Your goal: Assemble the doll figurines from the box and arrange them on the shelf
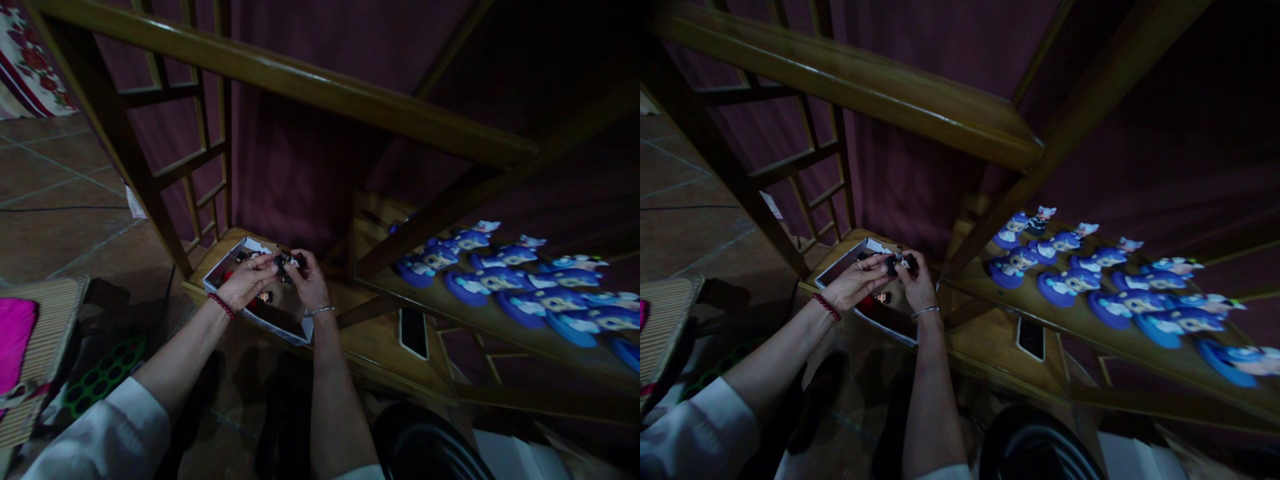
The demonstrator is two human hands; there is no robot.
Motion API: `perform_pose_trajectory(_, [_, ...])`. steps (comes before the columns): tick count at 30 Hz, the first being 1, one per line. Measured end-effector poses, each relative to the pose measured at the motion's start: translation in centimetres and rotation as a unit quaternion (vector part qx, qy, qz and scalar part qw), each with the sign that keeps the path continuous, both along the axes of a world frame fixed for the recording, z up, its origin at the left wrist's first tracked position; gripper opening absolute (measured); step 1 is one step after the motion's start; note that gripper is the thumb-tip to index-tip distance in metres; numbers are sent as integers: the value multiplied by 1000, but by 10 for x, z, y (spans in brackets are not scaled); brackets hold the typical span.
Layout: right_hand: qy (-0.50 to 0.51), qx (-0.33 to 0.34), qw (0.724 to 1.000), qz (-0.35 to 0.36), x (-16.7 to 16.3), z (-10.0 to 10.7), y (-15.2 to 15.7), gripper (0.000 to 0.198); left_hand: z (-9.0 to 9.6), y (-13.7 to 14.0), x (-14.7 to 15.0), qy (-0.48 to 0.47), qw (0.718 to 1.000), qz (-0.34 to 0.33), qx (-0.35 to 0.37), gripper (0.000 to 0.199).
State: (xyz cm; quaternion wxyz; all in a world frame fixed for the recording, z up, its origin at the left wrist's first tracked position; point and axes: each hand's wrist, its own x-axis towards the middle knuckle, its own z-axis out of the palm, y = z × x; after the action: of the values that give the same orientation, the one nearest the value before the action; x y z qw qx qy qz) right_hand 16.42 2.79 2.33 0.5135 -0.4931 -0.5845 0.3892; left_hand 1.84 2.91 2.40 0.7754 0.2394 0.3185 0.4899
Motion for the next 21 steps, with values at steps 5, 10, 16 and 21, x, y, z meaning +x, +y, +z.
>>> perform_pose_trajectory(5, [-12, 6, 1000, 14, 1, 0, -1, 25, -3, 1, -1, 4, 1000, -4, 2, 25])
perform_pose_trajectory(10, [-34, 32, 998, 34, 1, 1, -2, 20, -5, 2, -2, 19, 1000, -11, 0, 23])
perform_pose_trajectory(16, [-80, 34, 996, 34, 1, 1, -2, 21, -5, 0, -4, 27, 999, -34, 24, 21])
perform_pose_trajectory(21, [-111, 38, 992, 42, 1, 3, -4, 21, -6, 0, -5, 35, 998, -38, 24, 17])
